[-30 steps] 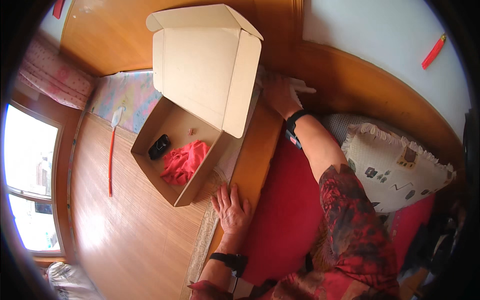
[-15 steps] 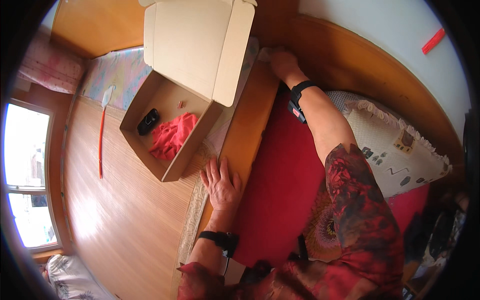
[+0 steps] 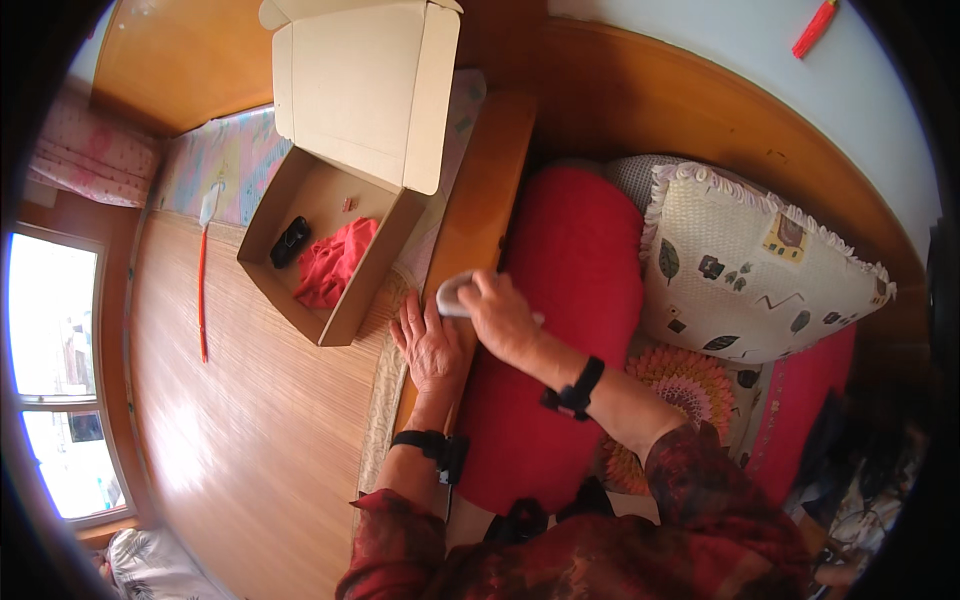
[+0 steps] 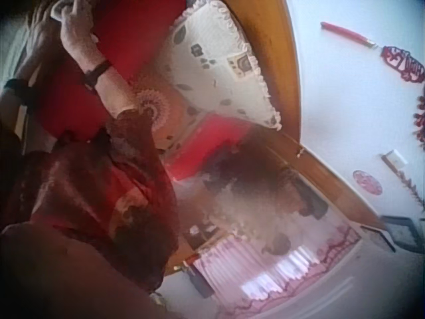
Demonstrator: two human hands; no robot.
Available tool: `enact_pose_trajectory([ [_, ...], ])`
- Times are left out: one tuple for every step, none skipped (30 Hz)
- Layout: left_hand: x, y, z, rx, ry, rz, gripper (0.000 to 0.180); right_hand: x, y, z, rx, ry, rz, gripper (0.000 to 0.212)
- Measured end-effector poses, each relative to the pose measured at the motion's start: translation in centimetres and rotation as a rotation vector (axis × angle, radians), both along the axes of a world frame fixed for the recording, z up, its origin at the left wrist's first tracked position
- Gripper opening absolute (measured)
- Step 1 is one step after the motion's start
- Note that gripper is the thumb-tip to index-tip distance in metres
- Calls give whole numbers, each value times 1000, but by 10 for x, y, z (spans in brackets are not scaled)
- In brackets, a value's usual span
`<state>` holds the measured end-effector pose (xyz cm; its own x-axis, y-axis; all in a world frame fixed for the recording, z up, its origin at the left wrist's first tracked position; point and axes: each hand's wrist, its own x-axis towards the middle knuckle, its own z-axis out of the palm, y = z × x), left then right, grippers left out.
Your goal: The person wipes the edges of a raised wooden platform and various parts of a wooden headboard and wall-mounted switch with a white cloth.
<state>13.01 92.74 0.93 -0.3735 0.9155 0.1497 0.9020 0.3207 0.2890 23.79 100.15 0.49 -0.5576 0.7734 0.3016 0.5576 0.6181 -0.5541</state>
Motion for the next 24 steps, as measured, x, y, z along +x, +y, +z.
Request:
enact_pose_trajectory([
  [-1, -1, -1, 2, 6, -5, 41, 2, -11, -1, 22, 18, 19, 15],
  [-2, 0, -1, 12, -21, -9, 40, 4, -9, -1, -14, 36, 47, 15],
  [-4, 0, -2, 22, -47, -10, 40, 7, -5, 0, -49, 54, 79, 15],
  [-3, -2, -4, 14, -29, -7, 40, 11, 5, 1, -128, 83, 137, 14],
  [-6, -3, -4, 20, -19, 2, 40, 12, 22, 5, -206, 115, 206, 14],
  [-6, -3, -4, 20, -8, 2, 40, 13, 46, 16, -261, 33, 153, 13],
  [-4, -3, -5, 17, 2, 2, 40, 12, 78, 4, -121, 85, 75, 12],
  [-5, -4, -5, 8, 5, 8, 40, 14, 109, 16, 7, 71, 10, 13],
  [-6, -7, -6, -4, 5, 23, 40, 8, 138, 25, 34, -18, -86, 19],
  [-6, -9, -5, -8, 9, 24, 40, 4, 170, 28, 28, -154, -116, 26],
  [1, -1, -1, 7, 8, -2, 40, 16, 213, 2, 324, -46, -107, 35],
  [0, 1, -1, 5, 9, 19, 40, 6, 225, 5, 227, -175, -241, 37],
  [3, 3, 3, 14, -1, -2, 40, 4, 243, 2, 226, -173, -230, 37],
  [5, 3, 4, 17, -12, -25, 40, 8, 261, -8, 322, -156, -264, 36],
  [3, 1, 4, 4, -15, -2, 40, 0, 260, -14, 362, -147, -264, 36],
  [1, 0, 4, 14, -13, -16, 39, -7, 259, -19, 402, -138, -265, 36],
  [0, -2, 3, 22, -13, -28, 39, -14, 252, -20, 420, -256, -302, 35],
  [-2, -4, 2, 46, -9, -23, 38, -18, 243, -20, 440, -375, -342, 34],
  [-3, -5, 1, 34, -14, -15, 38, -19, 233, -21, 431, -380, -331, 34],
  [-2, -3, 1, 63, -24, -28, 38, -16, 225, -20, 407, -302, -268, 32],
  [-3, -4, 1, 89, -32, -36, 37, -17, 210, -14, 380, -222, -198, 30],
  [-4, -5, -3, 94, -33, -22, 38, -21, 193, -10, 273, -297, -101, 29],
  [-5, -5, -4, 94, -42, -21, 38, -25, 164, -11, 350, -297, -113, 27],
  [-5, -5, -4, 97, -68, -1, 38, -28, 139, -12, 370, -292, -94, 26],
])
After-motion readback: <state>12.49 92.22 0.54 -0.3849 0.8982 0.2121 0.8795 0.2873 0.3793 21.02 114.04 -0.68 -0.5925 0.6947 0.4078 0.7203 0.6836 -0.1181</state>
